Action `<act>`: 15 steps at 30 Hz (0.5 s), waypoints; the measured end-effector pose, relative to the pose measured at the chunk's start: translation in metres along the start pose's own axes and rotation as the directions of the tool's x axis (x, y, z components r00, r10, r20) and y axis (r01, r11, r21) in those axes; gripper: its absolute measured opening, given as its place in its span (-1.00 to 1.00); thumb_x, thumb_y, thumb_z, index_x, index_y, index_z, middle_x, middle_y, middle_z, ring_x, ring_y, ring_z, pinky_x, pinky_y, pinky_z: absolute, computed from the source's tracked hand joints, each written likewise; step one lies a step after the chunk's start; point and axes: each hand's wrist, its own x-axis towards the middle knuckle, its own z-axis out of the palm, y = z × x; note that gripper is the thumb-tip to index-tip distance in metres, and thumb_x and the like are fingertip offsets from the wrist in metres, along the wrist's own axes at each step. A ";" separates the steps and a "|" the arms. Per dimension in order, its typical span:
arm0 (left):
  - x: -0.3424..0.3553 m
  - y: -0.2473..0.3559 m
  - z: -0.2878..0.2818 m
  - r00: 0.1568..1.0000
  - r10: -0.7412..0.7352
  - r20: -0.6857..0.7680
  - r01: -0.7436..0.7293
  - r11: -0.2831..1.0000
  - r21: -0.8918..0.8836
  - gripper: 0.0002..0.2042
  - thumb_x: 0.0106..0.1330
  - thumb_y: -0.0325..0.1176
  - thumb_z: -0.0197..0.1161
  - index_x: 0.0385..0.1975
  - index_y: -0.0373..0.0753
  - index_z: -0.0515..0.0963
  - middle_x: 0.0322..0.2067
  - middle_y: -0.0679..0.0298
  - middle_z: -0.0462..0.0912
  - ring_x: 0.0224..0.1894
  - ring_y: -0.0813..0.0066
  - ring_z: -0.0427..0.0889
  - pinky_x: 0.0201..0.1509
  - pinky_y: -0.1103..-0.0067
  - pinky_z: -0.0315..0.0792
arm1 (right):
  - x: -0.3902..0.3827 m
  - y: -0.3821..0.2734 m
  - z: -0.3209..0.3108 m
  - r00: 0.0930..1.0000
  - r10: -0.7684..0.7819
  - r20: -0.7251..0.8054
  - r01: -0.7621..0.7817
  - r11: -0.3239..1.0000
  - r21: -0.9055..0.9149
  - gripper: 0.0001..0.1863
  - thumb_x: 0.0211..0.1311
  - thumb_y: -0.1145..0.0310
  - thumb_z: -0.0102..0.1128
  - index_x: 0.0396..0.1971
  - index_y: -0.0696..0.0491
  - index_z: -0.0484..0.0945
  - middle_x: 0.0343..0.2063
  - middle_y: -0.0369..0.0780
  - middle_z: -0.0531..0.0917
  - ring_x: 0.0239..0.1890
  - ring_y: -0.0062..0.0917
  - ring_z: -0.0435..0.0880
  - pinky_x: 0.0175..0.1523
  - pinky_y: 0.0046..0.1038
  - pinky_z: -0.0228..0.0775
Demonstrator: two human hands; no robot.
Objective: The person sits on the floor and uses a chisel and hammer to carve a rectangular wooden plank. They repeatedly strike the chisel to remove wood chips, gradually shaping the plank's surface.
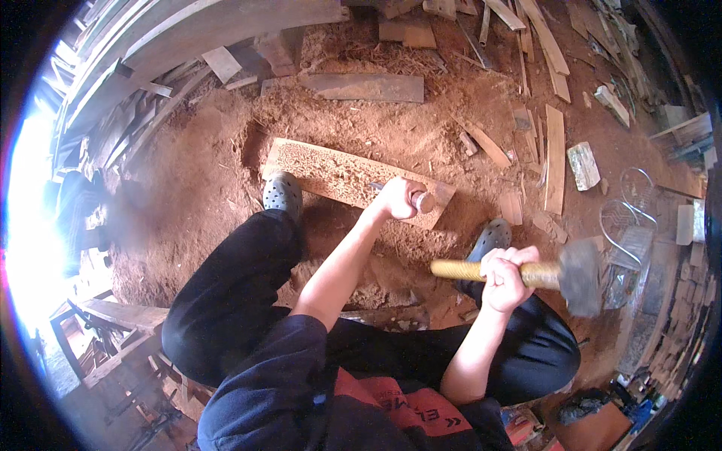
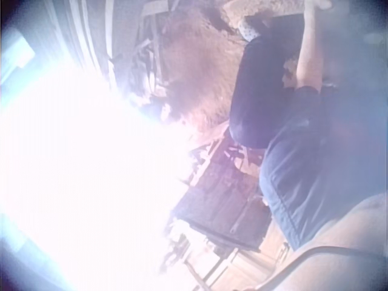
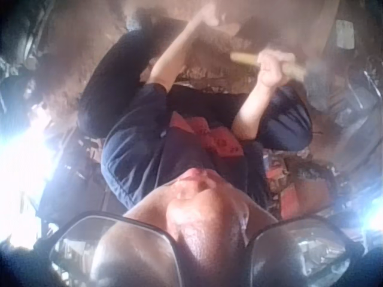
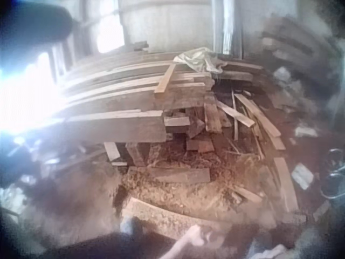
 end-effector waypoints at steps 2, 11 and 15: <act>0.003 0.004 -0.001 1.000 0.013 -0.009 -0.013 1.000 -0.001 -0.78 -0.31 -0.36 0.20 -0.55 -0.19 0.54 -0.58 0.09 0.58 -0.47 0.13 0.59 -0.41 0.42 0.45 | -0.007 0.022 0.011 0.989 0.017 -0.149 -0.022 0.999 -0.029 -0.79 -0.16 0.70 -0.04 -0.57 0.01 0.29 -0.76 -0.26 0.43 -0.75 -0.52 0.44 -0.64 -0.54 0.30; 0.005 0.000 0.002 0.999 -0.029 0.025 0.026 0.995 0.101 -0.70 -0.35 -0.34 0.19 -0.47 -0.13 0.57 -0.50 0.08 0.60 -0.36 0.04 0.59 -0.30 0.35 0.47 | -0.006 0.110 -0.031 0.652 0.675 -0.345 -0.746 0.653 -0.133 -0.83 -0.16 0.58 0.09 -0.64 0.03 0.30 -0.83 -0.36 0.32 -0.90 -0.66 0.21 -0.78 -0.51 0.10; 0.001 -0.014 -0.004 0.999 -0.038 -0.010 0.037 0.990 -0.134 -0.64 -0.43 -0.39 0.26 -0.44 -0.13 0.60 -0.45 0.17 0.65 -0.35 0.21 0.63 -0.22 0.44 0.49 | -0.016 0.141 -0.057 0.602 0.676 -0.426 -0.798 0.488 -0.354 -0.88 -0.18 0.56 0.10 -0.64 0.07 0.34 -0.85 -0.36 0.31 -0.89 -0.63 0.23 -0.76 -0.48 0.12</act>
